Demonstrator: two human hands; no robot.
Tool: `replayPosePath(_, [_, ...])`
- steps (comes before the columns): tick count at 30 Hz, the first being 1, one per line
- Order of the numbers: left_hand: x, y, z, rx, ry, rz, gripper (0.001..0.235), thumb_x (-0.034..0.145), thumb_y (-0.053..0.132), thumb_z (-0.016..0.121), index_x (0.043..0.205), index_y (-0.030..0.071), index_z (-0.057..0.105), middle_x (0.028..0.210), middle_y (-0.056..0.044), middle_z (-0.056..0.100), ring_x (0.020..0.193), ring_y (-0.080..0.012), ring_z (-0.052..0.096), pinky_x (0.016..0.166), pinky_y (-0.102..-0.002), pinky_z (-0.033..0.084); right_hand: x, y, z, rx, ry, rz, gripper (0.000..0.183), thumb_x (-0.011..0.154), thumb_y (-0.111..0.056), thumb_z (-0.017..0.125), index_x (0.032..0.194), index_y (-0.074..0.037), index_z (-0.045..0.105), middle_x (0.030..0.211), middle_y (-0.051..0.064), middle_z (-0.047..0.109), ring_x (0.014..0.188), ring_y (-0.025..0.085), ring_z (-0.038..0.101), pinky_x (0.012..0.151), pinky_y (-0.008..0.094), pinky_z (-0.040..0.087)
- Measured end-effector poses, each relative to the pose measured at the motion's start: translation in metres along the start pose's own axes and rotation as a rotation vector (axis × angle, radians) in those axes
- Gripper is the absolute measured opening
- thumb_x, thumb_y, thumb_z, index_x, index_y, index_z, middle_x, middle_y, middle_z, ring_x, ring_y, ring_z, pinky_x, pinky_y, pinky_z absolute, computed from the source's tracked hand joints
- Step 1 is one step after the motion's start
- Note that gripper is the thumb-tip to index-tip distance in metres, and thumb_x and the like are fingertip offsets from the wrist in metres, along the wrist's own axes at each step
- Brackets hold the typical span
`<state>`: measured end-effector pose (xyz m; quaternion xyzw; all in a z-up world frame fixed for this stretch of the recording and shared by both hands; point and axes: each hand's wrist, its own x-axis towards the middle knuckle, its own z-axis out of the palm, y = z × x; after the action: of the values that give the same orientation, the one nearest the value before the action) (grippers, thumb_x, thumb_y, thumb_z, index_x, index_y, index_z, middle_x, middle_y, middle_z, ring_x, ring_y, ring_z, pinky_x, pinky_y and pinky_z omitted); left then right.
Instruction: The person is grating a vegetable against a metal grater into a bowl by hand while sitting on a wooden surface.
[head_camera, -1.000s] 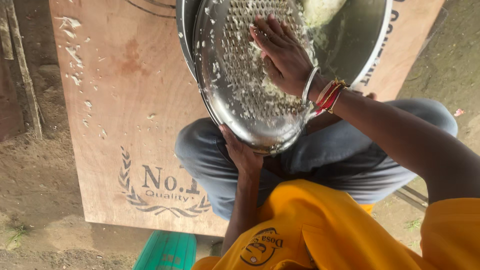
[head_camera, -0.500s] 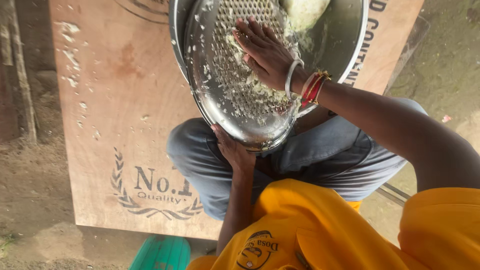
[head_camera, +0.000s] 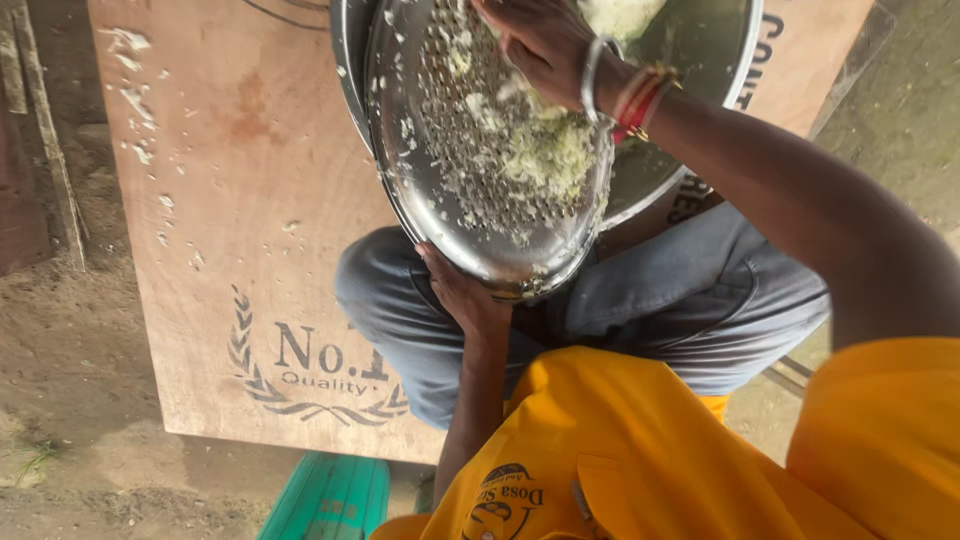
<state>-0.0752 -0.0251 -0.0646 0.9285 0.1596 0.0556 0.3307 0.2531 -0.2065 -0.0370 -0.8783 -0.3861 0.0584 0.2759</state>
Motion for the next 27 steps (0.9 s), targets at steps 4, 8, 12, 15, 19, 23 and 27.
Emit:
replayPosePath(4, [0.005, 0.002, -0.008, -0.057, -0.029, 0.002, 0.111, 0.083, 0.041, 0.077, 0.152, -0.020, 0.015, 0.154, -0.045, 0.028, 0.139, -0.0574, 0.040, 0.114, -0.059, 0.036, -0.041, -0.012, -0.032, 0.482, -0.142, -0.012, 0.047, 0.120, -0.021, 0.041, 0.165, -0.007, 0.041, 0.175, 0.014, 0.024, 0.164, 0.026, 0.008, 0.139, 0.047, 0.006])
replayPosePath(8, [0.011, 0.000, -0.015, -0.073, 0.020, 0.055, 0.097, 0.098, 0.040, 0.065, 0.157, -0.017, 0.014, 0.159, -0.040, 0.032, 0.146, -0.0517, 0.043, 0.125, -0.057, 0.037, -0.037, -0.012, -0.041, 0.575, -0.087, -0.006, 0.044, 0.115, -0.028, 0.046, 0.155, -0.010, 0.052, 0.170, 0.009, 0.038, 0.166, 0.024, 0.023, 0.141, 0.047, 0.015])
replayPosePath(12, [0.007, 0.004, -0.011, -0.059, 0.007, 0.062, 0.094, 0.101, 0.040, 0.062, 0.155, -0.018, 0.013, 0.157, -0.040, 0.031, 0.145, -0.0527, 0.041, 0.125, -0.056, 0.034, -0.033, -0.042, -0.050, 0.440, -0.018, 0.073, 0.045, 0.110, -0.031, 0.042, 0.145, -0.009, 0.060, 0.163, 0.011, 0.045, 0.159, 0.030, 0.034, 0.135, 0.049, 0.023])
replayPosePath(15, [0.007, 0.002, -0.013, -0.093, 0.020, 0.070, 0.087, 0.104, 0.033, 0.057, 0.157, -0.018, 0.011, 0.161, -0.042, 0.028, 0.150, -0.0533, 0.039, 0.129, -0.055, 0.034, -0.039, -0.088, -0.051, 0.352, -0.008, 0.129, 0.056, 0.102, -0.037, 0.050, 0.144, -0.002, 0.059, 0.160, 0.018, 0.044, 0.153, 0.036, 0.036, 0.129, 0.053, 0.027])
replayPosePath(19, [0.012, 0.004, -0.013, -0.100, -0.008, 0.078, 0.086, 0.105, 0.028, 0.061, 0.156, -0.020, 0.010, 0.160, -0.043, 0.028, 0.150, -0.0540, 0.038, 0.129, -0.056, 0.032, -0.049, -0.126, -0.036, 0.055, 0.099, 0.128, 0.066, 0.092, -0.055, 0.069, 0.134, -0.003, 0.066, 0.153, 0.020, 0.050, 0.146, 0.038, 0.040, 0.121, 0.052, 0.039])
replayPosePath(23, [0.023, 0.001, -0.020, -0.075, -0.034, 0.080, 0.100, 0.093, 0.031, 0.072, 0.154, -0.021, 0.012, 0.157, -0.045, 0.028, 0.146, -0.0571, 0.037, 0.125, -0.057, 0.031, -0.054, -0.111, -0.010, 0.018, 0.130, 0.165, 0.036, 0.107, -0.021, 0.065, 0.140, -0.006, 0.063, 0.157, 0.013, 0.052, 0.150, 0.035, 0.042, 0.124, 0.047, 0.044])
replayPosePath(27, [0.032, 0.008, -0.017, -0.065, -0.014, 0.129, 0.109, 0.085, 0.036, 0.078, 0.153, -0.019, 0.013, 0.154, -0.044, 0.031, 0.144, -0.0585, 0.037, 0.124, -0.059, 0.030, -0.032, -0.070, -0.007, -0.047, 0.169, 0.231, 0.049, 0.099, -0.004, 0.061, 0.148, -0.007, 0.059, 0.157, 0.010, 0.053, 0.151, 0.032, 0.042, 0.124, 0.046, 0.043])
